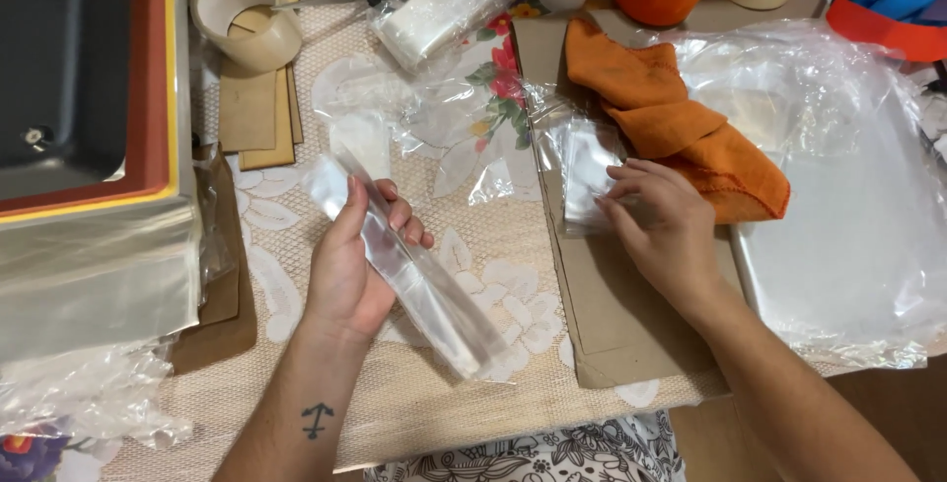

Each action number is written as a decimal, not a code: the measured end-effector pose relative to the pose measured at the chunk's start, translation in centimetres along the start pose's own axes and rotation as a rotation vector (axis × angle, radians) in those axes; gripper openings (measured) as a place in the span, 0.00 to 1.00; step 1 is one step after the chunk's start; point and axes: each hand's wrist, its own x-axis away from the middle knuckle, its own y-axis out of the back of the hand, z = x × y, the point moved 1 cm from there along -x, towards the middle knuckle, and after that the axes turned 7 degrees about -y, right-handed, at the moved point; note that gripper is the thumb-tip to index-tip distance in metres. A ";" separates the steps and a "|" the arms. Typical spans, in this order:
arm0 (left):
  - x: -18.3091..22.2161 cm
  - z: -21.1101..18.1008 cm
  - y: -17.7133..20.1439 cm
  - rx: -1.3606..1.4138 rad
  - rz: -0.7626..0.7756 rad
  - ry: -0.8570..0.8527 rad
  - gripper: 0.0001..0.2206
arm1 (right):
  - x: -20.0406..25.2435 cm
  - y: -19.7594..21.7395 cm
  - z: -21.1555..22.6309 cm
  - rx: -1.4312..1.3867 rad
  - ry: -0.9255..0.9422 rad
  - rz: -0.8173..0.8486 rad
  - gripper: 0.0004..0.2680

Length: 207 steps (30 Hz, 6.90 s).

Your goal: Sorting and packing small plastic bags into larger plastic sleeves on a workspace table.

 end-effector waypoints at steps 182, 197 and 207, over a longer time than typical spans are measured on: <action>-1.0 1.5 1.2 -0.057 0.015 -0.018 0.13 | -3.0 -0.7 4.1 0.578 -0.272 0.357 0.37; 0.0 1.3 0.1 -0.071 0.039 -0.082 0.13 | -3.5 -0.3 3.1 0.565 -0.620 0.396 0.36; -0.1 1.6 0.6 -0.054 0.058 -0.125 0.12 | -5.7 -0.3 3.5 0.414 -0.741 0.499 0.32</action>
